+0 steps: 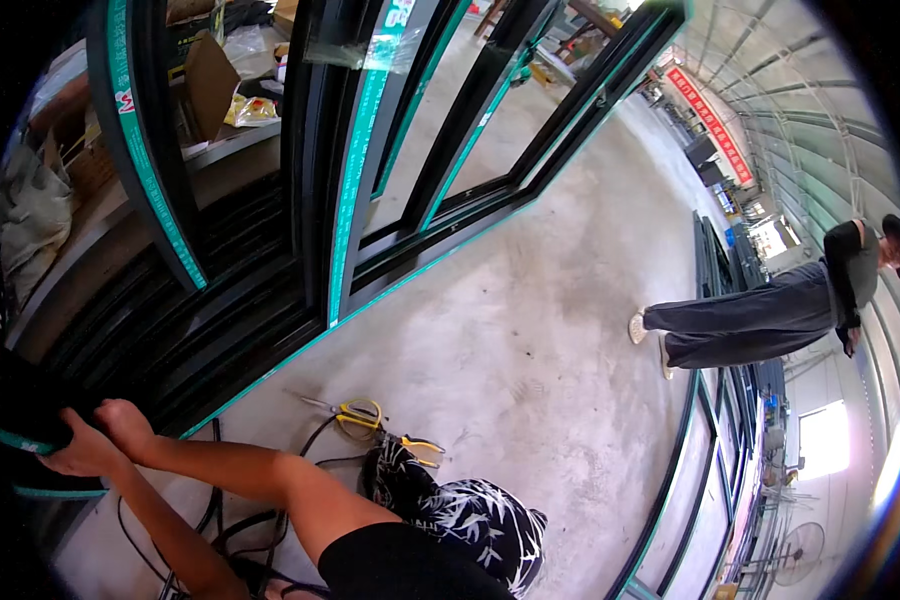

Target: The person installs a rubber seal into the frame of a window by pressing it into the groove by hand. They pull the seal strip from a coil and apply it along the length of the window frame.

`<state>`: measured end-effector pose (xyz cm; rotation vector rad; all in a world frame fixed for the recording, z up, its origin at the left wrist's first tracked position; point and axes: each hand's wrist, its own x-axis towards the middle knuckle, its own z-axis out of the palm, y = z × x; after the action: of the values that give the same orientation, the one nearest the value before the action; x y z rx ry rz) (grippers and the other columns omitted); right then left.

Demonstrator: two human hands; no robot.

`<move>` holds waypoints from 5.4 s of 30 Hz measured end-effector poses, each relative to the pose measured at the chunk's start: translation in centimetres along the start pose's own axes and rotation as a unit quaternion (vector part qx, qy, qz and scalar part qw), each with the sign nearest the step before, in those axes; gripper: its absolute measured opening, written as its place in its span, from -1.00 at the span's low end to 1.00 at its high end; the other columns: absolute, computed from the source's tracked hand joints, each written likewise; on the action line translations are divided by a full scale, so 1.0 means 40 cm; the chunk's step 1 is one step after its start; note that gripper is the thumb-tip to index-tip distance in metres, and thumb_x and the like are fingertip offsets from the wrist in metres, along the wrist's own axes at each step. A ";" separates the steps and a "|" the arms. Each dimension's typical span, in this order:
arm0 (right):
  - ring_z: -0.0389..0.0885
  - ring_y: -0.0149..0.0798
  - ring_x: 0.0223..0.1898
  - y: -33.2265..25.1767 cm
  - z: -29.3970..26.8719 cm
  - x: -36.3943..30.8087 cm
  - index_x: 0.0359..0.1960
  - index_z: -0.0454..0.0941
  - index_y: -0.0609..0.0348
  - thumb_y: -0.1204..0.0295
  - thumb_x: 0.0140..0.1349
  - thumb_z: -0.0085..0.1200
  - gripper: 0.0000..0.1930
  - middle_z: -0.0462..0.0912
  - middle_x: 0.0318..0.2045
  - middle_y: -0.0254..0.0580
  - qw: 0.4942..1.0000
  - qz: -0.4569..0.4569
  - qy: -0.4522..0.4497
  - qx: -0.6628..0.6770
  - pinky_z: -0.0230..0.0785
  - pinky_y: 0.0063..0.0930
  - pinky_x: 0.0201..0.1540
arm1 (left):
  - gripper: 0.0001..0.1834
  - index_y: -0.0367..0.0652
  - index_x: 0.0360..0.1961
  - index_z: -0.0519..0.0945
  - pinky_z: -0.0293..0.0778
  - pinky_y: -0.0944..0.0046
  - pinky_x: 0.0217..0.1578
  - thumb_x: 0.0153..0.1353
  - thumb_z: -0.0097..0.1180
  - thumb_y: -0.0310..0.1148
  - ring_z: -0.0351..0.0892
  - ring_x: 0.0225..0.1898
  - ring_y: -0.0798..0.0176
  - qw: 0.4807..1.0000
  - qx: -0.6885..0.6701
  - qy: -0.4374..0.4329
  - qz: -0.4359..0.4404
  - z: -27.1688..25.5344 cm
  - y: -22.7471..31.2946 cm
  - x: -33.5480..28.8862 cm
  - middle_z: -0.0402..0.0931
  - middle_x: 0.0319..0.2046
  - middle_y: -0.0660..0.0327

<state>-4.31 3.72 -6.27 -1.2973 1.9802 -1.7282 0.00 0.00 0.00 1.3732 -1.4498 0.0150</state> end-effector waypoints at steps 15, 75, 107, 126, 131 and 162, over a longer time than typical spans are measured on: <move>0.66 0.18 -0.13 -0.070 -1.109 -0.545 0.04 0.53 0.09 0.05 0.26 0.20 -0.54 0.69 -0.20 0.10 0.707 0.372 -0.393 -0.455 0.49 0.08 -0.15 | 0.17 -0.56 0.35 0.24 0.30 -0.06 0.32 -0.02 0.46 0.16 0.31 0.33 -0.18 0.998 -0.058 -0.023 -0.006 0.013 0.005 -0.021 0.28 0.30 -0.25; 0.57 -0.01 -0.41 0.071 -0.058 -0.009 -0.45 0.58 0.04 0.51 0.01 0.20 -0.92 0.55 -0.51 -0.19 0.998 -0.051 -0.023 -0.011 0.44 -0.15 -0.41 | 0.00 -0.48 0.45 0.02 0.34 0.04 0.25 0.09 0.33 -0.39 0.42 0.18 -0.12 0.999 -0.013 0.008 0.037 0.055 -0.045 -0.110 0.32 0.22 -0.20; 0.58 0.07 -0.44 0.113 -0.018 -0.028 -0.38 0.59 0.17 0.61 0.04 0.26 -0.87 0.59 -0.47 -0.10 0.991 -0.073 -0.007 0.114 0.45 -0.16 -0.41 | -0.16 -0.39 0.41 0.10 0.37 0.21 0.21 0.21 0.33 -0.53 0.43 0.15 0.15 0.979 -0.180 -0.084 -0.039 0.017 -0.090 -0.166 0.38 0.17 0.02; 0.59 -0.04 -0.44 0.013 -0.052 0.070 -0.32 0.66 0.20 0.68 -0.09 0.26 -0.76 0.63 -0.44 -0.17 0.969 -0.194 0.065 0.135 0.48 -0.25 -0.40 | -0.52 -0.33 0.28 0.26 0.43 0.35 0.05 0.45 0.12 -0.45 0.45 0.03 0.34 0.942 -0.307 -0.116 -0.075 -0.030 -0.070 -0.126 0.45 0.12 0.14; 0.57 -0.04 -0.48 0.007 -0.051 0.090 -0.38 0.65 0.17 0.67 -0.13 0.22 -0.78 0.59 -0.50 -0.19 0.969 -0.204 0.064 0.127 0.44 -0.24 -0.46 | -0.56 -0.34 0.26 0.27 0.41 0.37 0.03 0.48 0.08 -0.40 0.45 0.01 0.35 0.945 -0.316 -0.069 -0.054 -0.008 -0.017 -0.100 0.46 0.08 0.15; 0.60 -0.02 -0.38 0.084 -0.054 -0.020 -0.36 0.67 0.19 0.55 -0.03 0.41 -0.81 0.64 -0.42 -0.13 0.996 -0.074 -0.001 0.050 0.46 -0.25 -0.35 | -0.51 -0.43 0.19 0.32 0.50 0.22 0.05 0.30 0.23 -0.57 0.53 0.02 0.18 0.966 -0.213 -0.124 -0.076 -0.032 -0.074 -0.105 0.46 0.06 0.00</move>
<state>-6.82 5.55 -8.90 -1.4418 1.8113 -1.8643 1.87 2.75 -4.12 1.1507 -1.4404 -0.5554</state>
